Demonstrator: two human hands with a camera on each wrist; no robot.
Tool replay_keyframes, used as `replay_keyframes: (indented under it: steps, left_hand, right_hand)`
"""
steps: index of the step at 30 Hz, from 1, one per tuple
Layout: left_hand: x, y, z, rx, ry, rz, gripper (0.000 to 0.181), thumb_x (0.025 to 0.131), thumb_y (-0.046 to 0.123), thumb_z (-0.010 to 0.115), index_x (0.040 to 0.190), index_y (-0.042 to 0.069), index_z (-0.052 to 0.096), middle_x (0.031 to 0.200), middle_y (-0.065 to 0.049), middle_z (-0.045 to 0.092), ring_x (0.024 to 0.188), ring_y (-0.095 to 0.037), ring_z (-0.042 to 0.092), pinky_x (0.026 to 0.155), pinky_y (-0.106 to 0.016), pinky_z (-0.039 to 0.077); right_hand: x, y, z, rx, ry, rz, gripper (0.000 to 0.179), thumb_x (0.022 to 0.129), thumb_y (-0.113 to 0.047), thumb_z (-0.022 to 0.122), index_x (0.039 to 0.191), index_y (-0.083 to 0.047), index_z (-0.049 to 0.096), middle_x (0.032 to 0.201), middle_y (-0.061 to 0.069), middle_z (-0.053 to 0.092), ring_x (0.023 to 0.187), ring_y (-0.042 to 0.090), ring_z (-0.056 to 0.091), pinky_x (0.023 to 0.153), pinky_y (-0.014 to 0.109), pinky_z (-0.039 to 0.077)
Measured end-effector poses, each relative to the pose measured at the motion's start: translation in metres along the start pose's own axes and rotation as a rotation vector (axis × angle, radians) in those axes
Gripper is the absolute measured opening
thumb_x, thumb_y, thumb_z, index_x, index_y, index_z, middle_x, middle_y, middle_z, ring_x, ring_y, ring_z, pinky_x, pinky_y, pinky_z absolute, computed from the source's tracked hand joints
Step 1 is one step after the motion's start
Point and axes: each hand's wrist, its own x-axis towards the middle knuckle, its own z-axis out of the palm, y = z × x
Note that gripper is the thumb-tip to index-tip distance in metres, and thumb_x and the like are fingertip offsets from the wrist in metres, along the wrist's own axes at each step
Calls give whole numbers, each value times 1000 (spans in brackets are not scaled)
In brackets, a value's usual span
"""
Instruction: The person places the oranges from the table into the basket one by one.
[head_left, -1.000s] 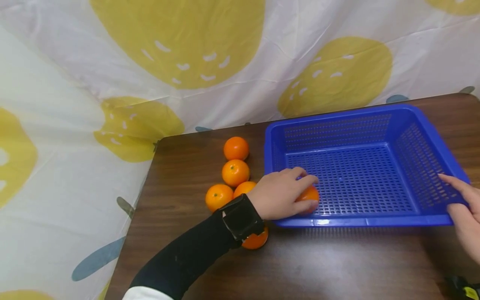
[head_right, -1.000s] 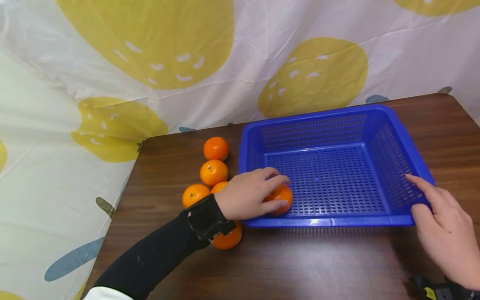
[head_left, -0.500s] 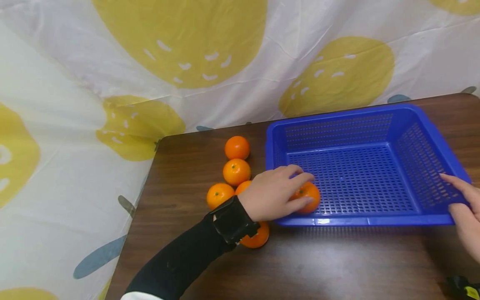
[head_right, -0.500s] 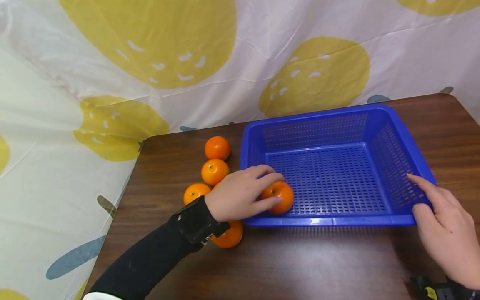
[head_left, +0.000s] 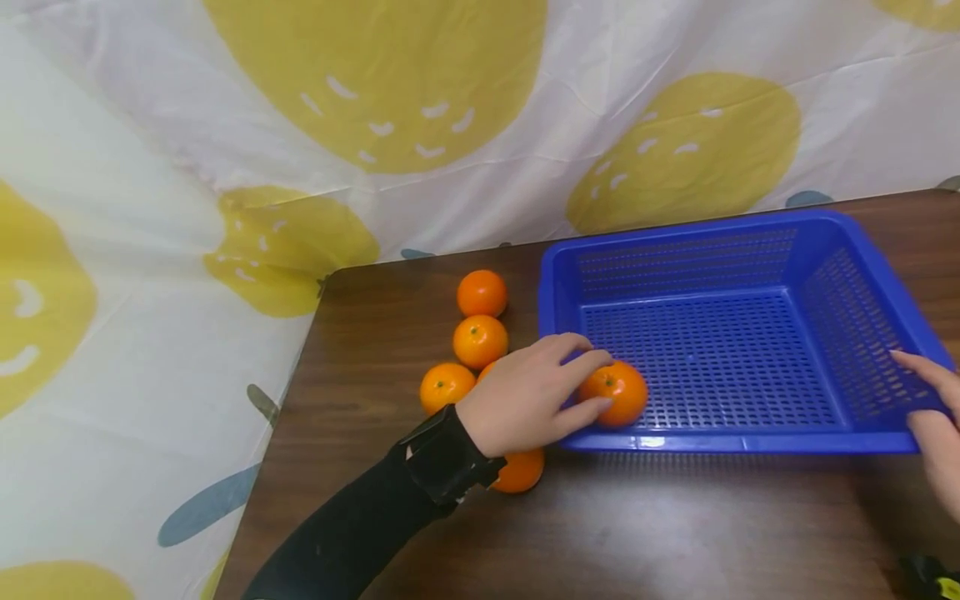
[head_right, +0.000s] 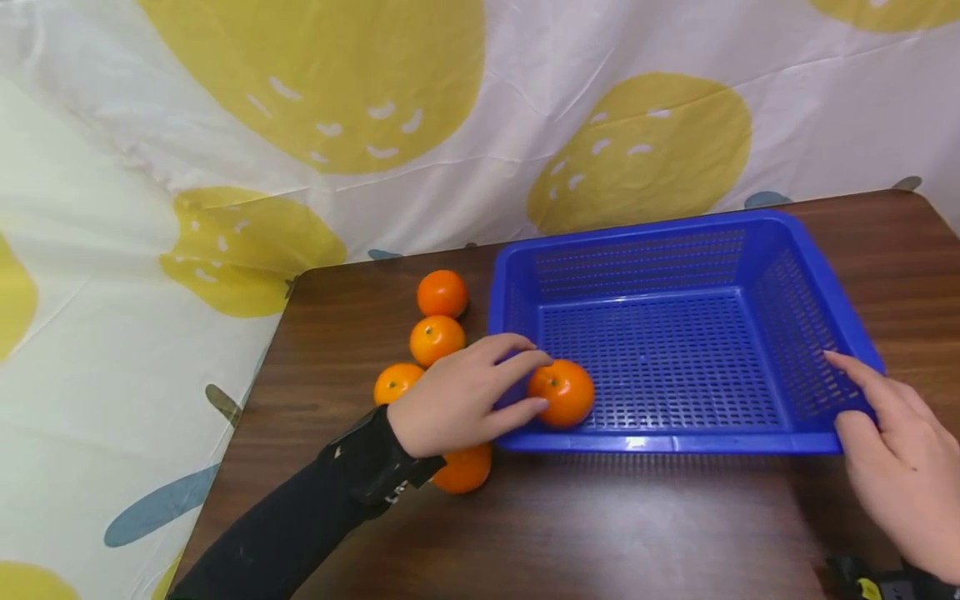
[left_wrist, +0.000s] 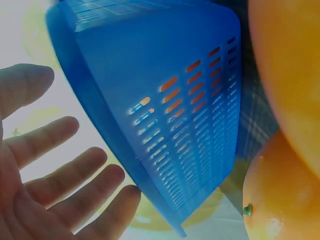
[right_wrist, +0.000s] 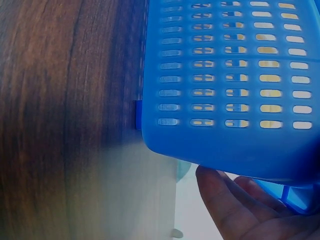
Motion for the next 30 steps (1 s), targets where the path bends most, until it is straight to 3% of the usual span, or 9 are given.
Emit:
replay_keyframes:
  steps: [9, 15, 18, 21, 22, 24, 25, 27, 30]
  left_hand:
    - [-13, 0, -3, 0, 69, -12, 48, 100, 49, 57, 137, 19, 61, 126, -3, 64, 112, -16, 63, 95, -26, 54]
    - [-25, -2, -3, -50, 95, -47, 49, 99, 48, 60, 137, 17, 60, 126, -3, 64, 113, -15, 63, 97, -29, 54]
    - [-33, -3, -2, -68, 107, -67, 50, 99, 47, 60, 138, 16, 58, 127, -3, 63, 115, -16, 62, 99, -30, 53]
    - [-40, -5, 0, -75, 129, -86, 49, 99, 45, 62, 138, 16, 58, 128, -4, 63, 116, -18, 62, 102, -32, 51]
    - [-42, -5, 0, -77, 134, -95, 49, 99, 45, 62, 138, 16, 58, 129, -4, 62, 116, -18, 61, 102, -33, 51]
    - [-46, -6, 2, -74, 139, -114, 49, 98, 45, 63, 138, 16, 58, 130, -4, 62, 118, -19, 60, 102, -34, 51]
    - [-48, -6, 3, -76, 140, -124, 49, 98, 45, 63, 138, 16, 58, 131, -4, 62, 118, -20, 60, 102, -34, 51]
    - [-52, -7, 5, -77, 134, -142, 49, 99, 45, 63, 138, 16, 58, 133, -4, 61, 120, -20, 59, 101, -35, 51]
    - [-57, -7, 6, -82, 132, -163, 49, 99, 45, 62, 139, 17, 57, 134, -4, 61, 121, -21, 58, 101, -36, 51]
  right_hand:
    - [-2, 1, 0, -40, 10, 17, 69, 95, 2, 24, 161, -18, 26, 166, 25, 14, 134, 57, 33, 88, 72, 39]
    - [-1, 2, 2, -17, 15, 20, 69, 95, 2, 24, 161, -19, 27, 168, 23, 12, 145, 54, 27, 99, 73, 37]
    - [1, 3, 2, -22, 29, 4, 70, 93, 2, 27, 160, -19, 30, 166, 24, 17, 141, 52, 31, 91, 46, 49]
    - [1, 2, 1, -39, 41, -8, 70, 92, 2, 29, 159, -20, 32, 166, 23, 20, 134, 51, 32, 82, 36, 40]
    - [1, 2, 1, -44, 42, -7, 71, 92, 2, 30, 159, -20, 32, 166, 23, 20, 132, 50, 32, 81, 36, 37]
    - [0, 0, 1, -38, 42, -5, 71, 91, 2, 30, 159, -20, 32, 167, 21, 17, 137, 51, 30, 94, 49, 39]
    - [-1, -1, 0, -40, 35, 3, 71, 92, 2, 30, 159, -19, 31, 168, 21, 15, 137, 52, 30, 94, 54, 39]
    - [-2, -4, -1, -33, 29, 6, 71, 91, 3, 30, 159, -18, 31, 167, 23, 16, 134, 53, 32, 87, 45, 41]
    - [-4, -6, -2, -32, 25, 10, 71, 91, 4, 29, 159, -16, 31, 166, 25, 17, 128, 53, 34, 81, 45, 39]
